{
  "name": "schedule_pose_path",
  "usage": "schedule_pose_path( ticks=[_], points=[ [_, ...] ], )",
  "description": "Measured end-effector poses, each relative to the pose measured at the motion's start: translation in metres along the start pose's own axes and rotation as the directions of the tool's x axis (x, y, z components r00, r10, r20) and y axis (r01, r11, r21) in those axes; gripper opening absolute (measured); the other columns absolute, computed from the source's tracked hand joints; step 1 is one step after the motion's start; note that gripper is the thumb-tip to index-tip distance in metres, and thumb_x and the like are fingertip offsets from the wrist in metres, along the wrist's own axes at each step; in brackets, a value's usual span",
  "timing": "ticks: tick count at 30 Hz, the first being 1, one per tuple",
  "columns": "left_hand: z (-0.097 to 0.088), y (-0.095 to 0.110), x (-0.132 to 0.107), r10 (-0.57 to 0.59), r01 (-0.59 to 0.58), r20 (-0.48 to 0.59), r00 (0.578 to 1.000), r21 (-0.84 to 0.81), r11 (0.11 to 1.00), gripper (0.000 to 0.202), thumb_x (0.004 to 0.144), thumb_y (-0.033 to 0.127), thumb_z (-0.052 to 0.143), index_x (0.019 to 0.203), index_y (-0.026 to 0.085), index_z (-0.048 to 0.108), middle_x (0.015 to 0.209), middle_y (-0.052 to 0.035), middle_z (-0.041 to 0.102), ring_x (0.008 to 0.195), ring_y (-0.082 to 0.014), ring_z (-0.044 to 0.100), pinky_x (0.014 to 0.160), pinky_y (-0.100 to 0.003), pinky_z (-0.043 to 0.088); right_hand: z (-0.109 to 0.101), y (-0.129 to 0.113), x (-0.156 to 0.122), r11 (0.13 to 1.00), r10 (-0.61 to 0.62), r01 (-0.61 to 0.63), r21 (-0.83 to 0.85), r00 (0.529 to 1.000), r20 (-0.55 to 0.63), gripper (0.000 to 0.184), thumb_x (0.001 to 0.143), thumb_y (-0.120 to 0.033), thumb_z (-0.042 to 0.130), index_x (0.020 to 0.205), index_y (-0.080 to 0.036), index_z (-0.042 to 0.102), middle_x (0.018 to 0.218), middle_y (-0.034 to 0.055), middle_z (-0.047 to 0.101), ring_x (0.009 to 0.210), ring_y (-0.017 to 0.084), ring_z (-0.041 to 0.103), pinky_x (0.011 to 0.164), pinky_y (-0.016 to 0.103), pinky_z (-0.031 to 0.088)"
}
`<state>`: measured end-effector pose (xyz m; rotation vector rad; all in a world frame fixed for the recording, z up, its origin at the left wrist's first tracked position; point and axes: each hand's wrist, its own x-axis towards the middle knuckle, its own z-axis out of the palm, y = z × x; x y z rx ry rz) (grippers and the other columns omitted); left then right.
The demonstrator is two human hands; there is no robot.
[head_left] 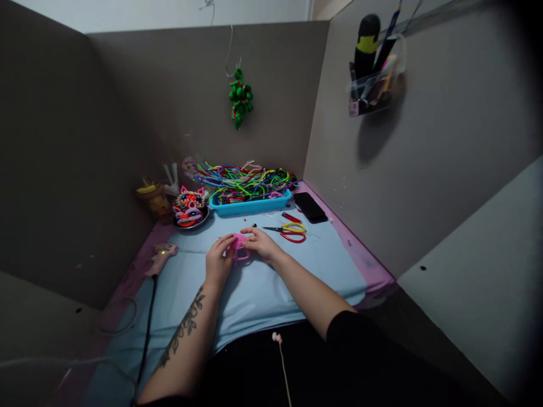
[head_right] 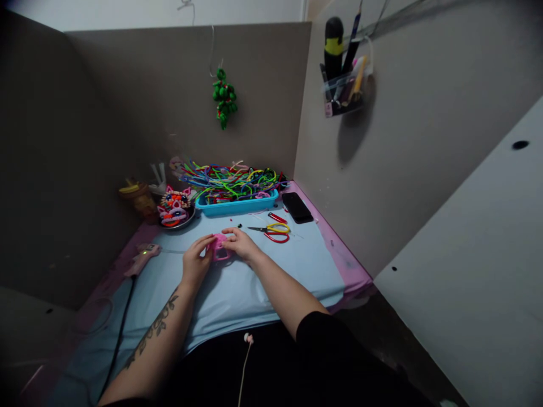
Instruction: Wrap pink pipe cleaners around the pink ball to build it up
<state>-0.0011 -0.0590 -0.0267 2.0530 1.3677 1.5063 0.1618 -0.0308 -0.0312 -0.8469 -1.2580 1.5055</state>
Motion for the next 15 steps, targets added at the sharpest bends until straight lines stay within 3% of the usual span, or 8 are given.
schedule_pose_path(
  ticks=[2,4,8,12,15],
  points=[
    [-0.0007,-0.0018,-0.0011,0.025,-0.023,-0.027,0.999,0.046,0.999,0.022,0.081,0.021,0.054,0.096,0.021,0.071,0.106,-0.0087,0.069,0.098,-0.0215,0.064,0.092,-0.040,0.048,0.0028,-0.0017,-0.0022,0.999,-0.030,0.029,-0.037,0.999,-0.029,0.035,0.067,-0.023,0.069,0.098,-0.020,0.054,0.067,-0.0063,0.057,0.053,0.008,0.050,0.057,0.023,0.040],
    [-0.0013,-0.0027,-0.0018,0.042,-0.037,-0.051,0.998,0.089,0.995,0.022,0.082,0.022,0.054,0.096,0.020,0.072,0.105,-0.0095,0.070,0.095,-0.0218,0.065,0.089,-0.040,0.049,0.0056,-0.0042,-0.0052,0.976,-0.139,0.123,-0.180,0.987,-0.078,0.024,0.069,-0.021,0.067,0.090,-0.021,0.056,0.074,-0.0050,0.056,0.058,0.008,0.049,0.060,0.023,0.040],
    [-0.0014,-0.0008,-0.0021,0.077,-0.066,-0.073,0.994,0.149,0.987,0.022,0.082,0.021,0.054,0.095,0.019,0.072,0.102,-0.0098,0.071,0.093,-0.0219,0.066,0.088,-0.039,0.050,0.0094,-0.0078,-0.0100,0.757,-0.418,0.363,-0.544,0.908,0.024,0.004,0.076,-0.019,0.063,0.080,-0.020,0.062,0.085,-0.0005,0.055,0.073,0.011,0.050,0.070,0.025,0.042],
    [-0.0004,0.0007,-0.0025,0.107,-0.093,-0.070,0.992,0.174,0.980,0.022,0.084,0.022,0.053,0.095,0.019,0.072,0.102,-0.0091,0.071,0.093,-0.0213,0.066,0.087,-0.037,0.051,0.0099,-0.0070,-0.0103,0.665,-0.462,0.424,-0.615,0.880,0.106,0.005,0.079,-0.016,0.059,0.079,-0.020,0.062,0.086,0.0016,0.053,0.082,0.014,0.052,0.075,0.027,0.043],
    [0.0007,-0.0010,-0.0030,0.118,-0.105,-0.065,0.991,0.183,0.978,0.022,0.084,0.023,0.053,0.096,0.019,0.072,0.102,-0.0090,0.071,0.093,-0.0216,0.066,0.087,-0.038,0.051,0.0094,-0.0054,-0.0090,0.652,-0.454,0.407,-0.639,0.885,0.100,0.007,0.079,-0.014,0.057,0.077,-0.019,0.060,0.086,0.0017,0.053,0.085,0.015,0.052,0.079,0.028,0.042]
  ],
)
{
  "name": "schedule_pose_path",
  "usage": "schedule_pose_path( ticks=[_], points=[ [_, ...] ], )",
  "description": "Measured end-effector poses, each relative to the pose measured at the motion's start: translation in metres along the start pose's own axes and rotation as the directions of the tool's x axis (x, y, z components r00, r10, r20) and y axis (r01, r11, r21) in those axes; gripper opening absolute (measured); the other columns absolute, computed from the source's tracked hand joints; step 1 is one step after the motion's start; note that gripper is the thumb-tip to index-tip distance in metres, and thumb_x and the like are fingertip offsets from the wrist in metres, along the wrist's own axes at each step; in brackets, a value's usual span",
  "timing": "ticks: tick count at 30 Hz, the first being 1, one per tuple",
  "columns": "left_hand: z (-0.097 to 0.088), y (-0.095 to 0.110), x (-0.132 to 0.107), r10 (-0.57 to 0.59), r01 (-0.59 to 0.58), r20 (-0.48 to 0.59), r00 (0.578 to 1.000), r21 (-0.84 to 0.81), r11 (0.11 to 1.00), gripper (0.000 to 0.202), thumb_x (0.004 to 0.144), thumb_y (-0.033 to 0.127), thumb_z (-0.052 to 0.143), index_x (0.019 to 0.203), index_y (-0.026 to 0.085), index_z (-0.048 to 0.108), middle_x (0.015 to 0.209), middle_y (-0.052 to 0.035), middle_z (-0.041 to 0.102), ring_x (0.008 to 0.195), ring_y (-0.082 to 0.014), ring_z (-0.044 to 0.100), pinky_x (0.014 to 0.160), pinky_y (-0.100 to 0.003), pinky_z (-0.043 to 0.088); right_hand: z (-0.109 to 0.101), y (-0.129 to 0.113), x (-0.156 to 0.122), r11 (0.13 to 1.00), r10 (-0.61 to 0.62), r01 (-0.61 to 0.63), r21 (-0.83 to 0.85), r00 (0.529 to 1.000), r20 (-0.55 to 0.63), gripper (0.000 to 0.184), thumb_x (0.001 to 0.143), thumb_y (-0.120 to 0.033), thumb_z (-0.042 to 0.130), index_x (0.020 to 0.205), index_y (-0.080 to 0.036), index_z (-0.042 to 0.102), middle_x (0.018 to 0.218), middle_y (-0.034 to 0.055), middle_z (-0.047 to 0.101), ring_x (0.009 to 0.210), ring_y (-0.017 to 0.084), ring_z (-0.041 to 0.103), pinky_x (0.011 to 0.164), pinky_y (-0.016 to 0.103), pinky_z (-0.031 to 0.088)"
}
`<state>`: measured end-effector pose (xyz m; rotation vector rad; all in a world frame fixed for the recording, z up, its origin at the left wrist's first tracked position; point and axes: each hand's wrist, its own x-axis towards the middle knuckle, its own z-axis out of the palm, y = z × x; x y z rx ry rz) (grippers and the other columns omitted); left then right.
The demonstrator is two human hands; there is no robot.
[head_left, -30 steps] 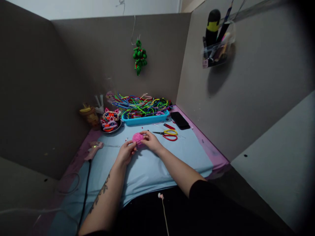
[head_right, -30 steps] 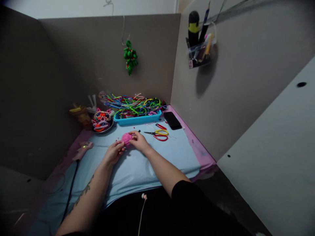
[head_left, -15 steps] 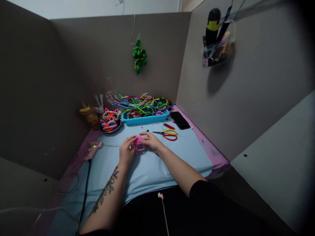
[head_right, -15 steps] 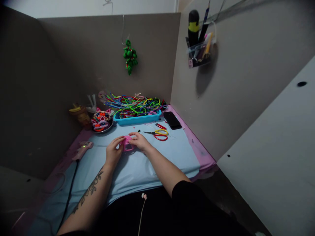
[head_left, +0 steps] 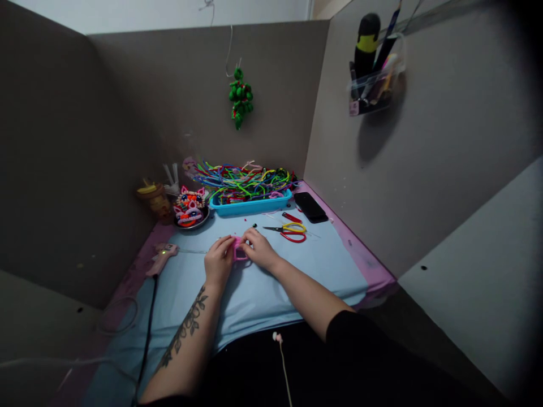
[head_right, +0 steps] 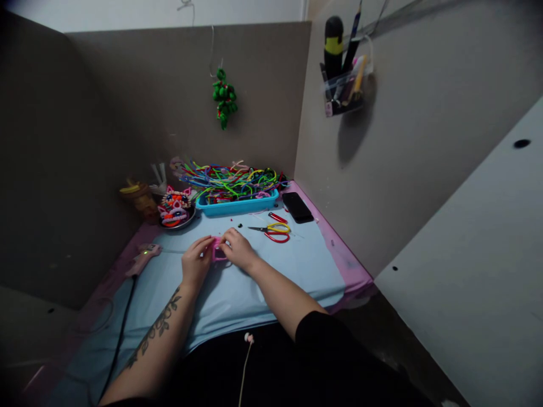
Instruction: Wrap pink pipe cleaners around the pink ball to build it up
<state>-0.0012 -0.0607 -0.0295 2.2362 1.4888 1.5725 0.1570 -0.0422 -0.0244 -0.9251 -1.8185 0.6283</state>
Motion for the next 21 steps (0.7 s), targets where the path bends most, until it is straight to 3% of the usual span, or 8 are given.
schedule_pose_path(
  ticks=[3,8,12,15,17,21],
  points=[
    [0.001,-0.002,-0.001,0.004,-0.004,-0.003,1.000,0.003,1.000,0.021,0.084,0.023,0.054,0.095,0.019,0.072,0.102,-0.0088,0.071,0.092,-0.0216,0.066,0.086,-0.038,0.051,0.001,0.002,0.001,0.997,0.067,-0.066,0.029,0.997,-0.030,0.004,0.077,-0.016,0.060,0.074,-0.019,0.060,0.084,0.0012,0.053,0.085,0.015,0.052,0.079,0.029,0.041],
    [0.001,0.000,-0.001,-0.002,0.002,-0.032,0.999,-0.008,1.000,0.021,0.084,0.022,0.055,0.097,0.018,0.071,0.102,-0.0097,0.071,0.093,-0.0212,0.066,0.086,-0.037,0.051,0.001,0.007,0.003,0.911,0.344,-0.328,0.250,0.939,-0.020,0.014,0.069,-0.028,0.069,0.072,-0.018,0.060,0.070,-0.0026,0.056,0.065,0.012,0.049,0.066,0.027,0.041],
    [-0.001,0.003,-0.001,-0.017,0.016,-0.046,0.999,-0.029,0.999,0.021,0.083,0.022,0.056,0.096,0.019,0.071,0.103,-0.0094,0.071,0.094,-0.0213,0.066,0.087,-0.038,0.050,0.000,0.014,0.003,0.871,0.388,-0.382,0.308,0.921,0.046,0.020,0.069,-0.037,0.068,0.069,-0.017,0.066,0.065,0.0002,0.061,0.065,0.015,0.056,0.067,0.029,0.044],
    [-0.001,0.005,-0.001,-0.036,0.033,-0.050,0.998,-0.058,0.998,0.022,0.082,0.021,0.055,0.097,0.019,0.070,0.104,-0.0096,0.070,0.095,-0.0215,0.065,0.089,-0.039,0.049,-0.001,0.017,0.004,0.847,0.403,-0.396,0.354,0.913,0.059,0.026,0.066,-0.042,0.070,0.067,-0.016,0.069,0.092,0.0077,0.067,0.088,0.021,0.062,0.083,0.034,0.044],
    [0.000,0.005,0.000,-0.049,0.046,-0.044,0.998,-0.085,0.995,0.022,0.081,0.019,0.055,0.097,0.019,0.070,0.105,-0.0096,0.070,0.097,-0.0215,0.065,0.090,-0.039,0.048,-0.001,0.018,0.004,0.831,0.410,-0.400,0.387,0.910,0.060,0.030,0.065,-0.046,0.070,0.067,-0.015,0.069,0.113,0.0118,0.063,0.105,0.024,0.060,0.093,0.037,0.041],
    [-0.001,0.006,0.002,-0.139,0.128,-0.056,0.989,-0.157,0.979,0.026,0.077,0.020,0.056,0.101,0.019,0.068,0.109,-0.0102,0.067,0.102,-0.0223,0.062,0.086,-0.037,0.049,-0.002,0.018,0.006,0.823,0.421,-0.382,0.421,0.907,0.000,0.035,0.067,-0.050,0.068,0.067,-0.015,0.068,0.133,0.0140,0.051,0.123,0.028,0.049,0.104,0.041,0.032]
  ],
)
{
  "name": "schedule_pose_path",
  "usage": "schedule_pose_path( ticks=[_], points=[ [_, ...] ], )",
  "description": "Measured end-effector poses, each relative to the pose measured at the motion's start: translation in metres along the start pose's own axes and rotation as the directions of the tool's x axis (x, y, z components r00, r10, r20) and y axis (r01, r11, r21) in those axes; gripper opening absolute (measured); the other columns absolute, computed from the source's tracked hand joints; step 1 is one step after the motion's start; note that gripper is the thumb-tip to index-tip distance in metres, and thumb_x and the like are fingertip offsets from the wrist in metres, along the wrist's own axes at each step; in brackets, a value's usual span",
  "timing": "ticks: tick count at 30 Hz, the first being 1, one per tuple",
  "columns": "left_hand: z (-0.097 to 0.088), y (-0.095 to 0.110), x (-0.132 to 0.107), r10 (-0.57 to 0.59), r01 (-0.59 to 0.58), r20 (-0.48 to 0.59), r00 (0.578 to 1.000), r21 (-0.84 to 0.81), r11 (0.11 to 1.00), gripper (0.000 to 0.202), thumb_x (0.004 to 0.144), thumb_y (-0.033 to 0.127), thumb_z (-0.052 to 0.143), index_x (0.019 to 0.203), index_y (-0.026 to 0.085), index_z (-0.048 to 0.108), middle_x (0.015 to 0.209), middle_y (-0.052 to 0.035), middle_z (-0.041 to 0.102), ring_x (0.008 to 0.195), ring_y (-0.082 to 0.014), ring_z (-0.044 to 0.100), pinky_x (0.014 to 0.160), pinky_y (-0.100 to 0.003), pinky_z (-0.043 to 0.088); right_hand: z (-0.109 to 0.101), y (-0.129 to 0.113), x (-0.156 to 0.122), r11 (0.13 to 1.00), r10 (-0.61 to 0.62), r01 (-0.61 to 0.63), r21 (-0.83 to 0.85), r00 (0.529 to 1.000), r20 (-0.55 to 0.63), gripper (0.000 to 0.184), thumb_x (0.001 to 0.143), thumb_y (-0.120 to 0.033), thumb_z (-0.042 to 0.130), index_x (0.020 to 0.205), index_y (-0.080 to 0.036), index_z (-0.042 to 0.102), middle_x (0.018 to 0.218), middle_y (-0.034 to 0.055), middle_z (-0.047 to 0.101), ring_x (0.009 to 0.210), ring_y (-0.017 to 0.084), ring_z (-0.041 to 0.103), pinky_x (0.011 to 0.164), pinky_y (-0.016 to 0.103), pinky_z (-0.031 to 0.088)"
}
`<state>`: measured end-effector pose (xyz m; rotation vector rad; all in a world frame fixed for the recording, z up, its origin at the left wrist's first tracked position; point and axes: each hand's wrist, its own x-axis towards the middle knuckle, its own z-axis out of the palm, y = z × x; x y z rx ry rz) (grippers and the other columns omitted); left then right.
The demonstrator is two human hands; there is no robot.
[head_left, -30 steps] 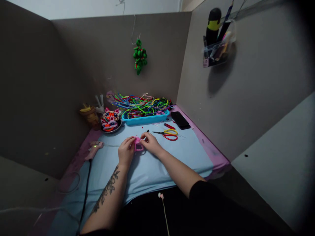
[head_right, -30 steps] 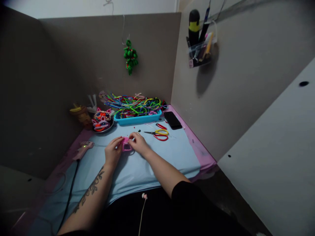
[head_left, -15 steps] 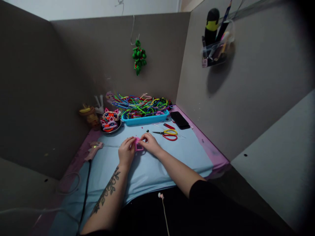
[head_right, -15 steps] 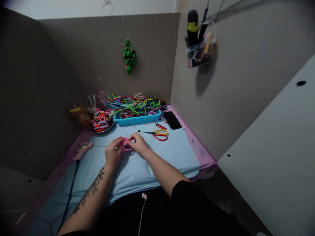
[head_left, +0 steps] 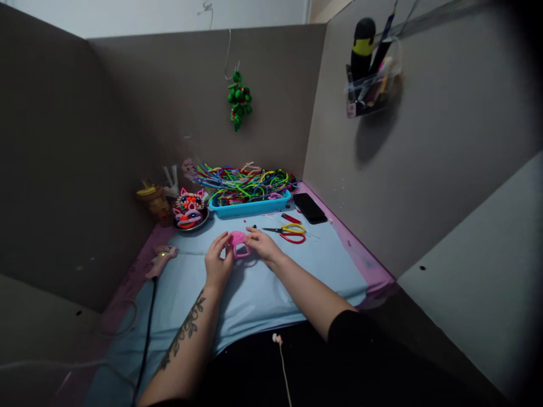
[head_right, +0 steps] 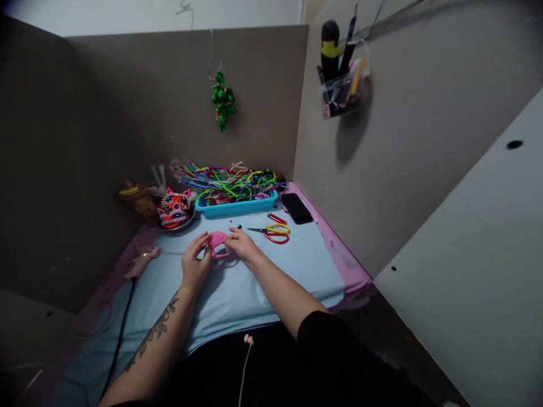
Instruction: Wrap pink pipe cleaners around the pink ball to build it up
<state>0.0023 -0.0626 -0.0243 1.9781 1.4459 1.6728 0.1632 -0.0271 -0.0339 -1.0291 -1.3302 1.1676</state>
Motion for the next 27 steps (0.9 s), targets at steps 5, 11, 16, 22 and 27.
schedule_pose_path(
  ticks=[5,11,16,22,27],
  points=[
    [0.001,0.006,0.001,-0.196,0.193,-0.013,0.981,-0.108,0.975,0.017,0.074,0.029,0.062,0.086,0.017,0.065,0.082,-0.0070,0.067,0.072,-0.0180,0.063,0.062,-0.029,0.048,-0.002,0.000,0.002,0.993,-0.101,0.091,-0.074,0.985,-0.140,0.031,0.072,-0.049,0.065,0.069,-0.018,0.065,0.138,0.0108,0.042,0.127,0.026,0.042,0.108,0.040,0.029],
    [0.008,0.008,0.000,-0.350,0.359,0.088,0.933,-0.317,0.878,0.025,0.070,0.036,0.068,0.080,0.017,0.054,0.064,-0.0001,0.063,0.056,-0.0137,0.061,0.057,-0.026,0.049,0.001,0.002,0.000,0.961,-0.179,0.153,-0.231,0.979,-0.097,0.021,0.077,-0.038,0.062,0.072,-0.018,0.066,0.129,0.0105,0.047,0.122,0.024,0.044,0.106,0.039,0.031],
    [0.007,0.010,0.001,-0.426,0.425,0.093,0.900,-0.400,0.812,0.030,0.067,0.036,0.072,0.079,0.017,0.052,0.059,0.0016,0.062,0.053,-0.0128,0.061,0.056,-0.025,0.048,0.003,0.001,-0.001,0.952,-0.175,0.149,-0.269,0.982,-0.077,0.015,0.077,-0.032,0.062,0.072,-0.018,0.066,0.118,0.0093,0.051,0.116,0.023,0.047,0.104,0.038,0.034],
    [0.006,0.019,0.000,-0.457,0.441,0.070,0.887,-0.420,0.793,0.033,0.062,0.035,0.076,0.080,0.017,0.054,0.062,0.0016,0.062,0.049,-0.0107,0.057,0.050,-0.023,0.046,0.006,0.003,-0.001,0.948,-0.166,0.147,-0.282,0.985,-0.045,0.015,0.078,-0.030,0.062,0.069,-0.019,0.066,0.109,0.0068,0.052,0.110,0.021,0.048,0.102,0.036,0.034],
    [0.007,0.017,0.000,-0.458,0.423,0.017,0.889,-0.416,0.805,0.029,0.064,0.033,0.075,0.080,0.016,0.058,0.065,0.0009,0.062,0.053,-0.0094,0.055,0.050,-0.020,0.043,0.008,0.003,-0.001,0.954,-0.163,0.149,-0.262,0.986,-0.032,0.013,0.077,-0.029,0.063,0.069,-0.019,0.067,0.108,0.0064,0.052,0.109,0.020,0.049,0.103,0.035,0.033]
  ],
)
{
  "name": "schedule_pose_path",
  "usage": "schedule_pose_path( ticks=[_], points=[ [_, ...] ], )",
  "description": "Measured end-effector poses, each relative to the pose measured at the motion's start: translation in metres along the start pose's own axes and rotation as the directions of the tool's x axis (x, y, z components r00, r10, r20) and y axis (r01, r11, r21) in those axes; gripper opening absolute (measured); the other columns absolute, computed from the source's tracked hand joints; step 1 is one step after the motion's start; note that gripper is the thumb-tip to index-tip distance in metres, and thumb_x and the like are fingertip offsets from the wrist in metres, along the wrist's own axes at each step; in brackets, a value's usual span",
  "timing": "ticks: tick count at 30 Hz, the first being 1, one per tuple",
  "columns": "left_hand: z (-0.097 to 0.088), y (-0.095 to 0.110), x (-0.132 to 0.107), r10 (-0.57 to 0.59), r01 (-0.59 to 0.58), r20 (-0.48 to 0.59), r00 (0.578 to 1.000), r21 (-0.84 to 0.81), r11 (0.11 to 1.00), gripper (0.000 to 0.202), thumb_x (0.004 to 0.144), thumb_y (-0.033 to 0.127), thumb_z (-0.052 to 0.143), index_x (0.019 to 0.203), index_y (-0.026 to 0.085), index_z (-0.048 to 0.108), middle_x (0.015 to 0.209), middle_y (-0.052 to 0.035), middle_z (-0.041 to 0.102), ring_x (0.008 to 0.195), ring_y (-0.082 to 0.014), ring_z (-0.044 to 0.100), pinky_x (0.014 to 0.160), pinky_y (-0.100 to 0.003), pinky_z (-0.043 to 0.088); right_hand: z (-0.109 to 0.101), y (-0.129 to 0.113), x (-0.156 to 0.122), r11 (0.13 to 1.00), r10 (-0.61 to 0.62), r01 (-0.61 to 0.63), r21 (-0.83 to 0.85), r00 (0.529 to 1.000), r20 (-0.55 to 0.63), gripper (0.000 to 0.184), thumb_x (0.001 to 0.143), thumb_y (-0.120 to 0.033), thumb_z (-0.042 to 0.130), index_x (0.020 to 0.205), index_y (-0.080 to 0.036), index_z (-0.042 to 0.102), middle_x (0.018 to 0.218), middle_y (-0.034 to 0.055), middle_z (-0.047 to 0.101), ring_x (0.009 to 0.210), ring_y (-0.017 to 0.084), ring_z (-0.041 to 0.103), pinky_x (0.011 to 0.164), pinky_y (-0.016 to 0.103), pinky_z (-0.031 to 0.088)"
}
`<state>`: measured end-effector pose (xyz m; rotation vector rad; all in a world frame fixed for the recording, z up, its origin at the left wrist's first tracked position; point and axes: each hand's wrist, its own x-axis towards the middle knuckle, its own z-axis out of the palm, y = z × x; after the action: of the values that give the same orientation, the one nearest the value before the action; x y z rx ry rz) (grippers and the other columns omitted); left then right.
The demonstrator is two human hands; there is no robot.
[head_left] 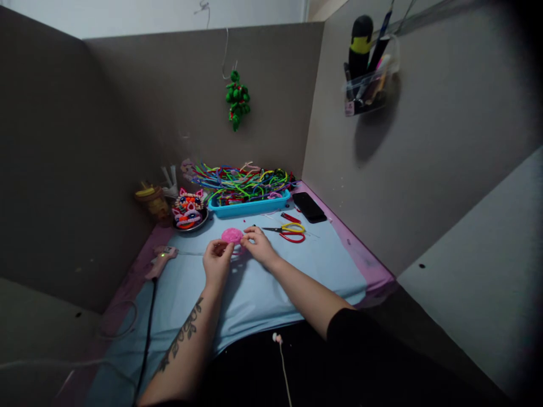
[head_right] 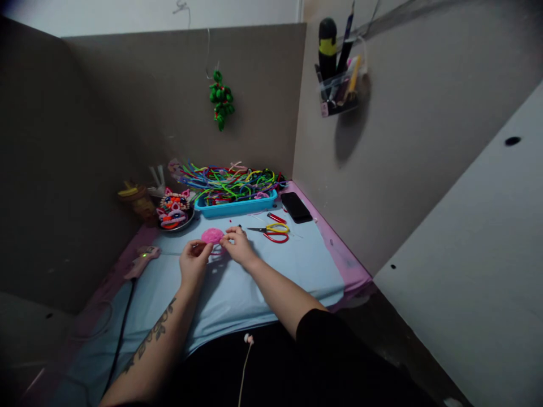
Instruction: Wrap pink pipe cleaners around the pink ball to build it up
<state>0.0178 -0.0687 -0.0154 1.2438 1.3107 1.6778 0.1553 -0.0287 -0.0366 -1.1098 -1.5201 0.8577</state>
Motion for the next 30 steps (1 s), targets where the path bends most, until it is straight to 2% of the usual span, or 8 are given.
schedule_pose_path(
  ticks=[3,6,11,15,21,26,28,30],
  points=[
    [-0.001,-0.004,0.002,-0.006,0.006,-0.001,1.000,0.003,1.000,0.029,0.065,0.033,0.074,0.085,0.015,0.065,0.073,-0.0028,0.066,0.060,-0.0116,0.058,0.054,-0.022,0.045,0.000,-0.002,-0.001,0.999,0.000,0.000,0.033,1.000,0.004,0.011,0.075,-0.027,0.065,0.070,-0.019,0.068,0.107,0.0068,0.052,0.109,0.020,0.049,0.104,0.036,0.032],
    [-0.002,-0.007,0.003,-0.026,0.026,0.021,0.999,0.012,1.000,0.031,0.066,0.035,0.074,0.089,0.013,0.071,0.077,-0.0062,0.069,0.057,-0.0121,0.057,0.051,-0.023,0.044,0.000,-0.003,-0.001,0.997,0.011,-0.011,0.080,1.000,0.006,0.009,0.071,-0.027,0.069,0.073,-0.018,0.068,0.108,0.0067,0.052,0.109,0.020,0.050,0.103,0.035,0.033],
    [-0.003,-0.007,0.002,-0.039,0.037,0.060,0.997,0.036,0.999,0.037,0.065,0.037,0.075,0.094,0.013,0.074,0.071,-0.0056,0.069,0.048,-0.0092,0.049,0.046,-0.023,0.040,0.002,-0.002,-0.001,0.980,0.054,-0.059,0.188,0.998,0.031,0.016,0.067,-0.032,0.071,0.073,-0.018,0.066,0.109,0.0063,0.052,0.103,0.019,0.054,0.094,0.034,0.041],
    [-0.002,-0.006,0.001,-0.016,0.012,0.066,0.998,0.058,0.998,0.038,0.061,0.034,0.078,0.093,0.014,0.074,0.070,-0.0041,0.068,0.052,-0.0096,0.051,0.051,-0.023,0.042,0.005,0.002,0.000,0.956,0.080,-0.087,0.281,0.996,0.035,0.024,0.067,-0.039,0.069,0.068,-0.016,0.064,0.112,0.0082,0.051,0.102,0.020,0.055,0.086,0.033,0.046],
    [0.000,-0.004,-0.001,0.000,-0.001,0.018,1.000,0.077,0.997,0.033,0.061,0.033,0.078,0.088,0.015,0.075,0.069,-0.0042,0.068,0.062,-0.0149,0.059,0.057,-0.026,0.048,0.012,0.003,-0.001,0.937,0.098,-0.100,0.336,0.995,0.023,0.027,0.065,-0.043,0.070,0.067,-0.016,0.064,0.112,0.0085,0.051,0.104,0.021,0.055,0.086,0.033,0.047],
    [-0.003,-0.007,0.002,-0.038,0.038,-0.019,0.999,0.047,0.998,0.036,0.061,0.033,0.078,0.091,0.012,0.075,0.076,-0.0077,0.071,0.069,-0.0179,0.064,0.065,-0.029,0.050,0.000,-0.003,-0.001,0.954,0.082,-0.090,0.287,0.996,0.039,0.018,0.068,-0.035,0.070,0.072,-0.018,0.069,0.115,0.0082,0.052,0.107,0.022,0.054,0.090,0.036,0.044],
    [-0.005,-0.009,0.005,-0.054,0.055,-0.043,0.998,0.025,0.998,0.038,0.062,0.033,0.078,0.093,0.012,0.074,0.081,-0.0090,0.072,0.072,-0.0186,0.065,0.067,-0.030,0.051,-0.009,-0.006,-0.001,0.982,0.040,-0.036,0.186,0.999,-0.019,0.013,0.069,-0.028,0.069,0.080,-0.021,0.071,0.114,0.0070,0.052,0.109,0.022,0.051,0.096,0.037,0.040],
    [-0.005,-0.011,0.006,-0.066,0.066,-0.065,0.996,0.000,0.998,0.038,0.062,0.032,0.078,0.094,0.012,0.074,0.084,-0.0098,0.073,0.074,-0.0192,0.066,0.069,-0.031,0.052,-0.016,-0.007,0.000,0.999,-0.049,0.050,0.014,0.996,-0.080,0.016,0.072,-0.021,0.065,0.086,-0.023,0.071,0.106,0.0057,0.054,0.106,0.021,0.051,0.099,0.038,0.036]
  ],
)
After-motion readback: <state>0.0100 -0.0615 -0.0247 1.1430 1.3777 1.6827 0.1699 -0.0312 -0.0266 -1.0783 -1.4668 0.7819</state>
